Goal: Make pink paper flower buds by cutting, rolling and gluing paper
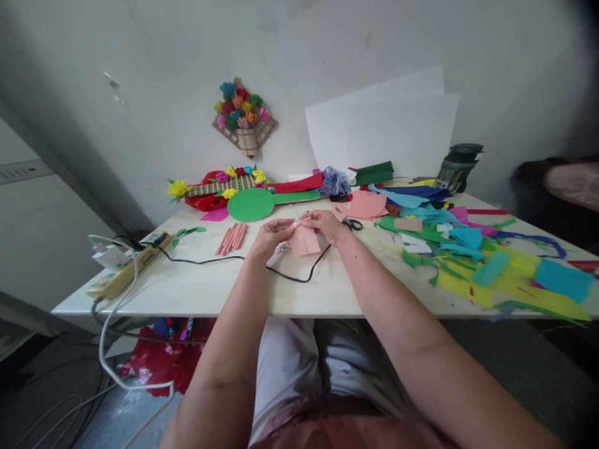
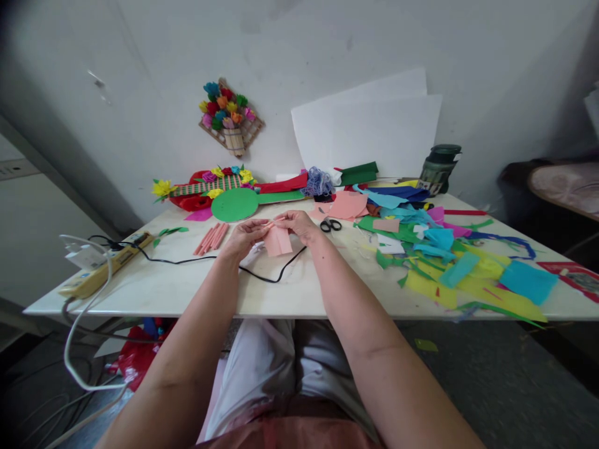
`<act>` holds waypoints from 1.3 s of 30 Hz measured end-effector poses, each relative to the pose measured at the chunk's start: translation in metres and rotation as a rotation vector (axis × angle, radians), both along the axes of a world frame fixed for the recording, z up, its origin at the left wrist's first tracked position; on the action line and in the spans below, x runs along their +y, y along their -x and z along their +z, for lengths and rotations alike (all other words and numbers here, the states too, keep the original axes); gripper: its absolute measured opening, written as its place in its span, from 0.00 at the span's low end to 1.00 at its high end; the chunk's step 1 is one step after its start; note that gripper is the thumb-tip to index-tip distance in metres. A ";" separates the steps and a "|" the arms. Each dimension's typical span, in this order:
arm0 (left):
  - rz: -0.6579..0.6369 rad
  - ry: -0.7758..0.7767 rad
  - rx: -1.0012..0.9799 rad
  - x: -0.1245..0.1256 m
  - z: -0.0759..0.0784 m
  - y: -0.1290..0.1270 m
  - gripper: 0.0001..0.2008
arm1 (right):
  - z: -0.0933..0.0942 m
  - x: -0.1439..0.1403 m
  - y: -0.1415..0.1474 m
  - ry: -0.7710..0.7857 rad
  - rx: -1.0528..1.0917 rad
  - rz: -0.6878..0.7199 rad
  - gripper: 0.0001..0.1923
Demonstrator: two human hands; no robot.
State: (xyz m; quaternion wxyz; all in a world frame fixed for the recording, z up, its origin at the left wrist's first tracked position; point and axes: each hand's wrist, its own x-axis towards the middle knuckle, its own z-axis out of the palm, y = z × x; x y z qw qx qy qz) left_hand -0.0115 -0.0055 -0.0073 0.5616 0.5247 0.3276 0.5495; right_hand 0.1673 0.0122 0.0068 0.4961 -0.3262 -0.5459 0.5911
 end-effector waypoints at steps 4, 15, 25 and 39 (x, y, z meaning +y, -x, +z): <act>0.037 -0.036 0.002 0.000 0.000 -0.003 0.20 | 0.000 -0.001 0.001 0.039 -0.008 0.042 0.14; 0.105 -0.114 0.098 -0.002 0.000 -0.012 0.21 | -0.006 0.002 0.008 -0.096 -0.108 -0.174 0.16; 0.012 -0.067 0.315 -0.008 0.006 -0.007 0.23 | 0.004 -0.010 0.003 -0.179 -0.265 -0.044 0.14; -0.010 -0.086 0.342 -0.009 0.006 -0.007 0.18 | 0.008 -0.009 -0.002 -0.293 -0.306 -0.104 0.17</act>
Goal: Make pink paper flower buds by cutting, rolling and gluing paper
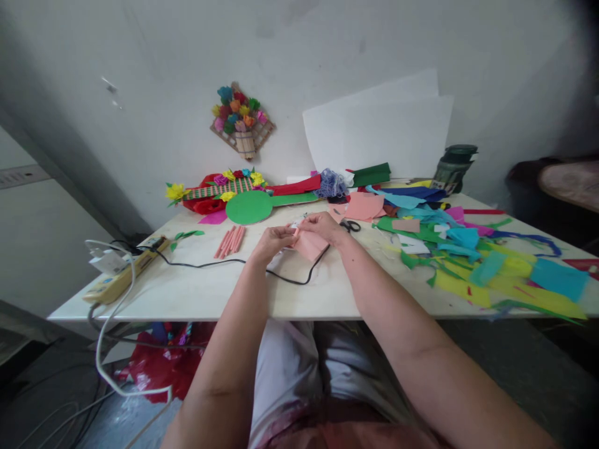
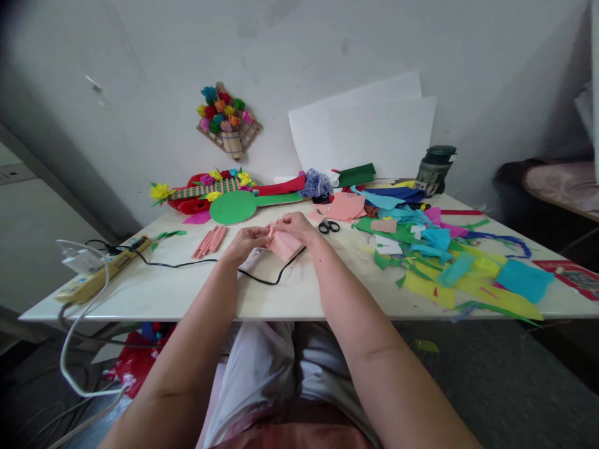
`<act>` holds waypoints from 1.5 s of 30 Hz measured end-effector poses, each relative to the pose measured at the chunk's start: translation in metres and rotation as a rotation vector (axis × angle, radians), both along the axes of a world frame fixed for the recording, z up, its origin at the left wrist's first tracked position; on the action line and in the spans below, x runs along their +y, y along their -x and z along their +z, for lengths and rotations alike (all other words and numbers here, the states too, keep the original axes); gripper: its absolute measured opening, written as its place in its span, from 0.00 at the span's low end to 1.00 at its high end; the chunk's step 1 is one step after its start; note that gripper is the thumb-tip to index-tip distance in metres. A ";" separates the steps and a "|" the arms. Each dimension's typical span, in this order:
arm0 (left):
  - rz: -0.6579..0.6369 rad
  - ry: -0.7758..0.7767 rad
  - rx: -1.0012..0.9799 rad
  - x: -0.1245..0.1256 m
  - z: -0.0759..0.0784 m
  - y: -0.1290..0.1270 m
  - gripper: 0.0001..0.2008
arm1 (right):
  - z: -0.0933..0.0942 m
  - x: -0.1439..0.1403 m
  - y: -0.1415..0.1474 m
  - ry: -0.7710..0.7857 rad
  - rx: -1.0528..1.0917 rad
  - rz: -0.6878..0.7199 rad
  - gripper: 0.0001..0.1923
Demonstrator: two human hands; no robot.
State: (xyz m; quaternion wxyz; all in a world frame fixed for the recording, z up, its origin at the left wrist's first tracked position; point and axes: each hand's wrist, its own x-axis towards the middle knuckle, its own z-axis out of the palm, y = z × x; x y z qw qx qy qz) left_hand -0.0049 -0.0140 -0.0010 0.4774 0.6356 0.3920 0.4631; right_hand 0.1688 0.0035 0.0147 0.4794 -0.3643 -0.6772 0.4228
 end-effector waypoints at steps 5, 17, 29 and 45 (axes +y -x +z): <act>-0.008 0.010 0.009 -0.001 0.000 -0.001 0.19 | 0.000 0.000 0.002 -0.005 0.001 -0.054 0.17; 0.049 0.059 -0.106 0.000 0.000 -0.001 0.19 | -0.008 0.011 0.001 -0.007 0.103 -0.062 0.11; 0.183 0.047 -0.268 0.005 -0.003 0.000 0.18 | -0.008 0.008 0.009 0.137 0.280 -0.041 0.22; 0.115 0.036 -0.077 0.002 -0.004 -0.007 0.20 | -0.004 0.001 0.014 0.043 0.162 -0.136 0.11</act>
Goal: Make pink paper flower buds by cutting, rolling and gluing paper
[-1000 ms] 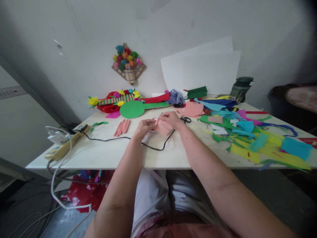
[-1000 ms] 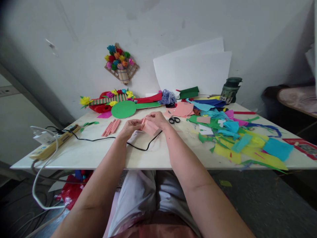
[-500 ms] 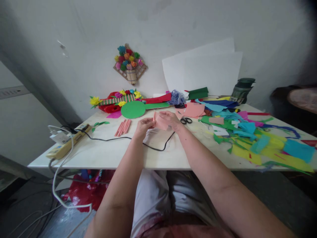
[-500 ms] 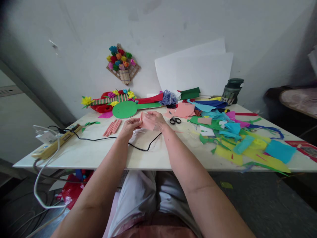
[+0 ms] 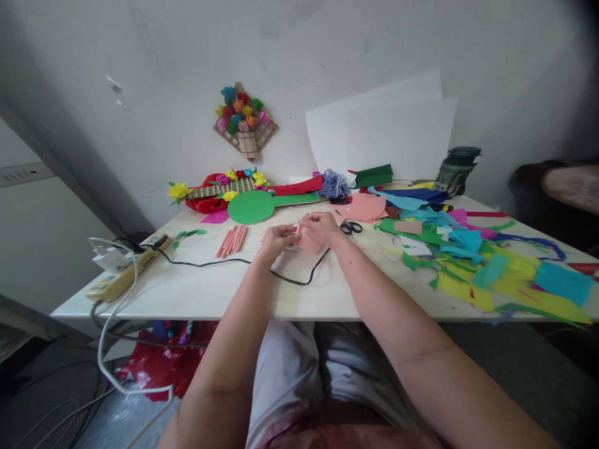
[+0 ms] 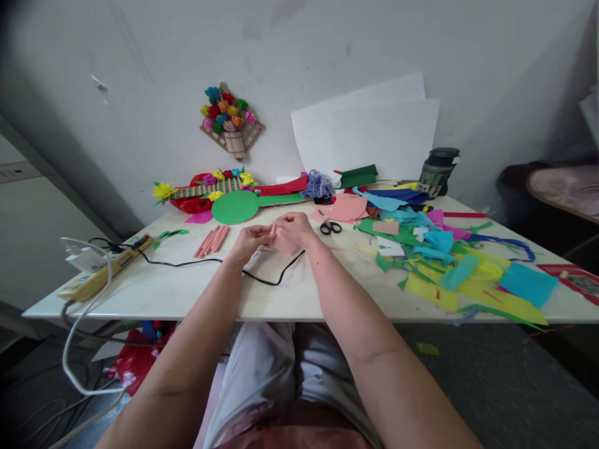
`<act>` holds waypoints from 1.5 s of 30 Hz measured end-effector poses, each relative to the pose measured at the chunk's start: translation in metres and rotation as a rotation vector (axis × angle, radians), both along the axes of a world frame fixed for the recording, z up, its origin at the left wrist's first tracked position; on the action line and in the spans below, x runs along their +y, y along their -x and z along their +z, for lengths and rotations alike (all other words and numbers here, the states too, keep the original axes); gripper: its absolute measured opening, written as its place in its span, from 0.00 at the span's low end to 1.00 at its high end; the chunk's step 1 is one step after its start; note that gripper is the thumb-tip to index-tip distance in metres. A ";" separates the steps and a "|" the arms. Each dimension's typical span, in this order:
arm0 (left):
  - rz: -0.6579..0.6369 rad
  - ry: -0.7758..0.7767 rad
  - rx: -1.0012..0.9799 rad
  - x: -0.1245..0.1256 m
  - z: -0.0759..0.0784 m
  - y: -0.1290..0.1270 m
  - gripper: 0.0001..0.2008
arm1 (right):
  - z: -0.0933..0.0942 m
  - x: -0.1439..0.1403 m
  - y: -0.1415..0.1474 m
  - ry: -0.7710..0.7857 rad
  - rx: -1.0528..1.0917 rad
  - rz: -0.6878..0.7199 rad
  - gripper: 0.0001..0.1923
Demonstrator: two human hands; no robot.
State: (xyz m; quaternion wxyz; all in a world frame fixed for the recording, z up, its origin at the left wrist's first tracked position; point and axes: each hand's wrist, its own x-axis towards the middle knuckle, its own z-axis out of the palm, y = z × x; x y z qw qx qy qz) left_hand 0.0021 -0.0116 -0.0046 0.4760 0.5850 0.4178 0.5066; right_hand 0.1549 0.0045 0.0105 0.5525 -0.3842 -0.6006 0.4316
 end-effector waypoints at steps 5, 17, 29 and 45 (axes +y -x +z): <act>-0.010 0.021 0.032 0.000 -0.001 0.001 0.17 | -0.001 0.000 -0.002 0.014 0.020 0.030 0.10; -0.167 0.114 -0.008 -0.003 0.001 0.007 0.17 | -0.004 0.006 -0.005 -0.012 -0.039 0.105 0.12; 0.028 0.063 -0.322 0.005 0.001 0.013 0.15 | -0.008 0.020 -0.013 -0.129 -0.245 -0.230 0.12; 0.250 -0.007 -0.730 0.022 -0.008 0.024 0.09 | -0.021 0.019 -0.010 -0.111 -1.290 -0.318 0.18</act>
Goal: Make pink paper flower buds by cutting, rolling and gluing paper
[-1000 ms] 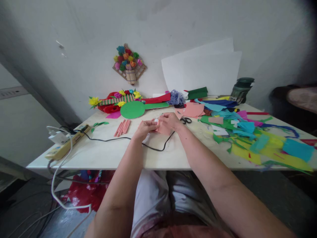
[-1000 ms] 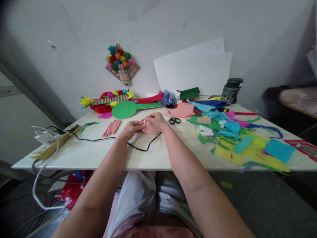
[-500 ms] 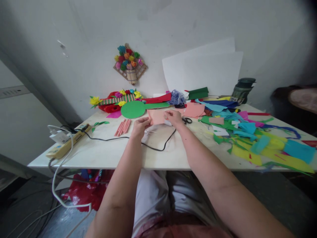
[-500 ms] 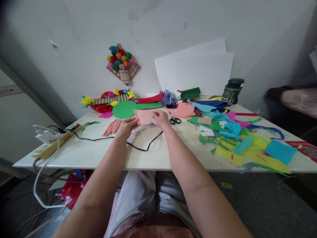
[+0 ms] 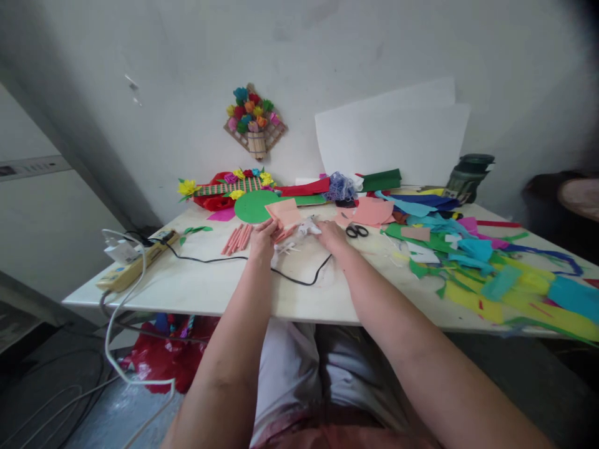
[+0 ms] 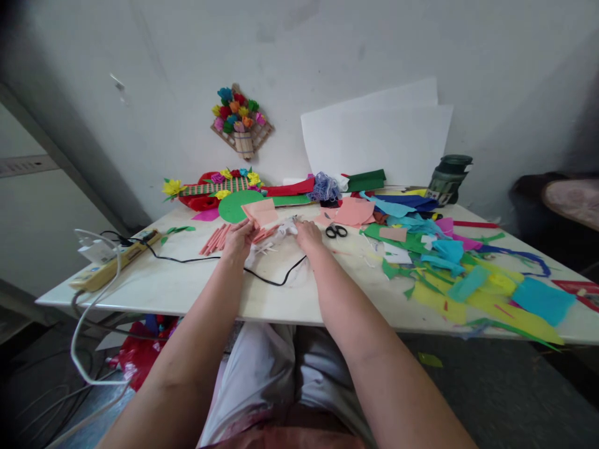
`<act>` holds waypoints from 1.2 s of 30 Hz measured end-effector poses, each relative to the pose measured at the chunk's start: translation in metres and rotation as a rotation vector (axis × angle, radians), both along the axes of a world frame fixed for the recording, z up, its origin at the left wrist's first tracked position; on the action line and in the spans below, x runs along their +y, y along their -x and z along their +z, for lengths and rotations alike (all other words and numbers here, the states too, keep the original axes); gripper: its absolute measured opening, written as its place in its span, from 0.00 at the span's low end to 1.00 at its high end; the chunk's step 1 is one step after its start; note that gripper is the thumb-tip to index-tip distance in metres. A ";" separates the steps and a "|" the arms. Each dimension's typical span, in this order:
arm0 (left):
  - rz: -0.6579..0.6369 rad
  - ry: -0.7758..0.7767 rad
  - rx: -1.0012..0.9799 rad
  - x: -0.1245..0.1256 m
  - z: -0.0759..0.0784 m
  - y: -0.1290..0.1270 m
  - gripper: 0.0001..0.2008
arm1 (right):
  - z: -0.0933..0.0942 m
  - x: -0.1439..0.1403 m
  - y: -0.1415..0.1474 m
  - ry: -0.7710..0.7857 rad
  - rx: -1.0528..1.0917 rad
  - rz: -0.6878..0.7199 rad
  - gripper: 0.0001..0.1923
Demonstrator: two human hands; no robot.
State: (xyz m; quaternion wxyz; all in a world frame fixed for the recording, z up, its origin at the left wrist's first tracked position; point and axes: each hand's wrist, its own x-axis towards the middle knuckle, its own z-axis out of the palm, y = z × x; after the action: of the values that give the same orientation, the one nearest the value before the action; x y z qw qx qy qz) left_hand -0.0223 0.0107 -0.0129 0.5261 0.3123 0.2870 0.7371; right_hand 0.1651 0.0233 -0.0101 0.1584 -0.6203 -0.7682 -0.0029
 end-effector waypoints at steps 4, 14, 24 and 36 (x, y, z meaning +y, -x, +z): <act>-0.016 0.013 -0.010 0.001 0.000 -0.001 0.07 | 0.002 -0.003 0.001 -0.032 0.003 -0.028 0.20; -0.044 0.026 -0.021 -0.002 0.001 -0.006 0.07 | 0.012 0.002 -0.015 -0.174 0.601 -0.270 0.20; -0.097 0.055 0.058 -0.006 0.003 -0.008 0.08 | 0.029 -0.016 -0.008 0.115 1.451 0.421 0.14; -0.112 0.067 0.047 -0.004 0.003 -0.007 0.06 | 0.027 -0.021 -0.009 0.343 1.331 0.563 0.15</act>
State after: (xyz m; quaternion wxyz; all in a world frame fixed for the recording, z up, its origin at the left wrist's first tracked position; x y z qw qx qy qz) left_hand -0.0149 0.0063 -0.0097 0.5698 0.3273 0.3059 0.6890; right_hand 0.1744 0.0027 0.0168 0.4860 -0.2866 -0.6294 0.5344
